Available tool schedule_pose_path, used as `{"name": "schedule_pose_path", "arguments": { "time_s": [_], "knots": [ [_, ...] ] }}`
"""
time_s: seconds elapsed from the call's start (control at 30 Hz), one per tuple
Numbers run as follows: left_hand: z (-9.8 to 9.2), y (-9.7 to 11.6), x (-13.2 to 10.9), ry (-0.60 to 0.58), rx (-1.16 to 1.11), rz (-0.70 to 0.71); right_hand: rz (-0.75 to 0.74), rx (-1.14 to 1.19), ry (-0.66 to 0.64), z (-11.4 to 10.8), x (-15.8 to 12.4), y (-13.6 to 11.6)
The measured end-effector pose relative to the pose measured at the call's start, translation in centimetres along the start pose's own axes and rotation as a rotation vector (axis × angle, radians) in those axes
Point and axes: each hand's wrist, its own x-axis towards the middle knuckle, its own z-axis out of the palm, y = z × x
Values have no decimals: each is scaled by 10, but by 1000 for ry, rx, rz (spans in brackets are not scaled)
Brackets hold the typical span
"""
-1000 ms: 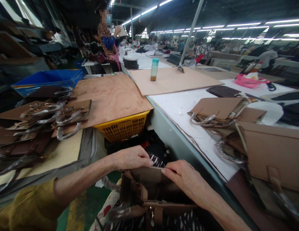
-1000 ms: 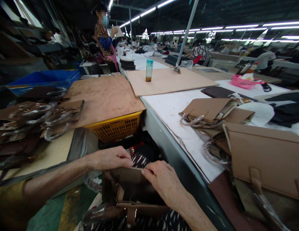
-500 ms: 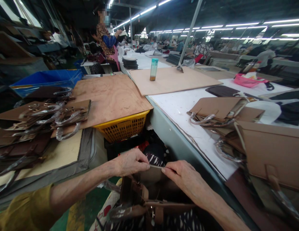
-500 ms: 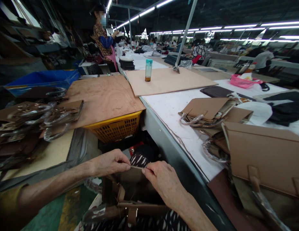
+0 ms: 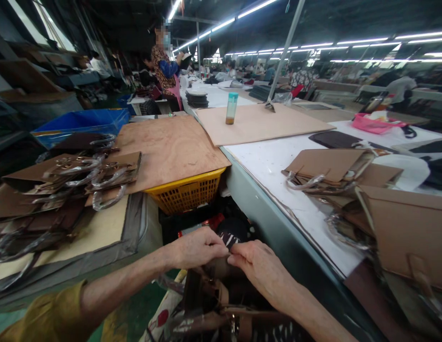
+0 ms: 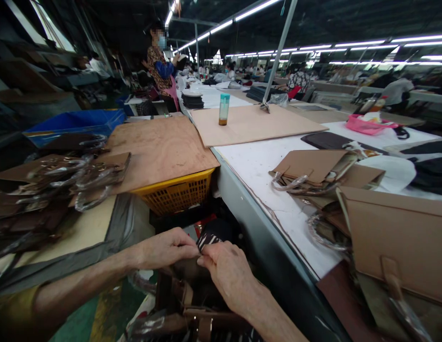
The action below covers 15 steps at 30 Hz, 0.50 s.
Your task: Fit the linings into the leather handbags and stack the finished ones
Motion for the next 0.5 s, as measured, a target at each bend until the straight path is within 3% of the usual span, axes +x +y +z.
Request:
{"name": "schedule_pose_path", "arguments": {
  "time_s": [0.2, 0.37, 0.5],
  "knots": [
    [-16, -9, -13, -9, -135, -99, 27, -31, 39, 6, -1, 1],
    [-10, -21, -15, 5, -165, -135, 35, -50, 39, 6, 0, -2],
    [-4, -17, -14, 30, -35, -53, 47, -62, 28, 6, -1, -2]
  ]
}}
